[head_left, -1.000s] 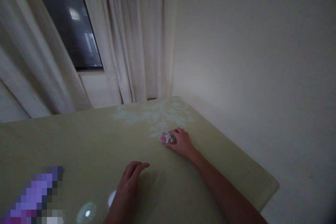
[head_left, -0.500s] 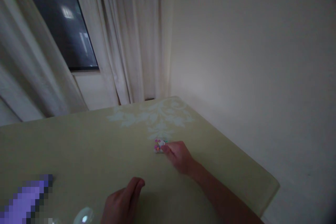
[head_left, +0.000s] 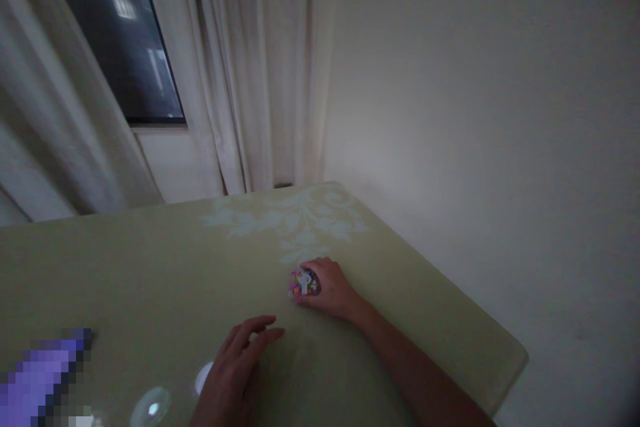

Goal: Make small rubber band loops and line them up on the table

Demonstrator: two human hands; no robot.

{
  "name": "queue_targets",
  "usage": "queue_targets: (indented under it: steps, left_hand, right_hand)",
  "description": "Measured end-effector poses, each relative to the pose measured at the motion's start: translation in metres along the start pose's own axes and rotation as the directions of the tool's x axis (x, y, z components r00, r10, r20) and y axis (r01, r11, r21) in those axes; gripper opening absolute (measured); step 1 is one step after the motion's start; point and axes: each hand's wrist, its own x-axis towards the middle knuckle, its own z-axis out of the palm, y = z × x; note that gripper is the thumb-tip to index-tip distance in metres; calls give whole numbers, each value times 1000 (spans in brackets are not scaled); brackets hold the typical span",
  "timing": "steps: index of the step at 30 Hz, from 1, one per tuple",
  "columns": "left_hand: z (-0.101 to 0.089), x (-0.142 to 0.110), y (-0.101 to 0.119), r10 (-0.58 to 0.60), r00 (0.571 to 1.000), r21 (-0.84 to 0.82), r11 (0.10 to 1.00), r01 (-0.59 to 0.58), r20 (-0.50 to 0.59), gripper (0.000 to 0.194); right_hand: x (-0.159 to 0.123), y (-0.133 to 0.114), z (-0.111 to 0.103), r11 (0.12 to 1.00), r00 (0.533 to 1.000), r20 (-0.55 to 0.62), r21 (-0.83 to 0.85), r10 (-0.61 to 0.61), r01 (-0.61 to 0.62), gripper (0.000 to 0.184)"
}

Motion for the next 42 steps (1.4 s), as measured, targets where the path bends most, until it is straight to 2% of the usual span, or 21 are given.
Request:
queue_targets:
  steps: [2,3,6,8,10,17,24,31,38,42]
  left_hand:
    - [-1,0,-7,-20,1000,-7,1000,20,7,52]
    - [-2,0,-10,-38,999,-4,999,38,21,58]
    - [-5,0,-11,-117,989,-22,993,119,86,82]
    - [-8,2,-6,-164,975,-63,983,175,151,73]
    - [-11,4,1,-187,961,-105,972,212,206,59]
    - [-13,11,8,-232,948,-141,954,265,217,51]
    - [-17,11,11,-247,943,-162,945,286,224,51]
    - [-13,7,9,-300,930,-138,933,333,210,58]
    - [-8,3,9,-280,937,-213,922,323,209,67]
    - [-8,2,9,-285,947,-235,920,314,152,83]
  right_hand:
    - [-8,-15,2,993,993,16,40,-116,115,68]
    - [-13,-23,2,987,988,34,52,-153,152,65]
    - [-26,-39,2,949,927,223,162,-301,270,77]
    - [-29,-41,2,926,890,283,227,-358,300,79]
    - [-29,-39,1,919,882,284,237,-376,315,75]
    - [-24,-36,-1,907,862,282,135,-422,400,64]
    - [-24,-36,0,887,867,219,228,-449,401,65]
    - [-26,-40,-2,896,896,197,292,-398,334,66]
    - [-26,-44,-6,869,911,173,408,-375,280,69]
    - [-24,-32,-13,884,965,82,426,-248,192,66]
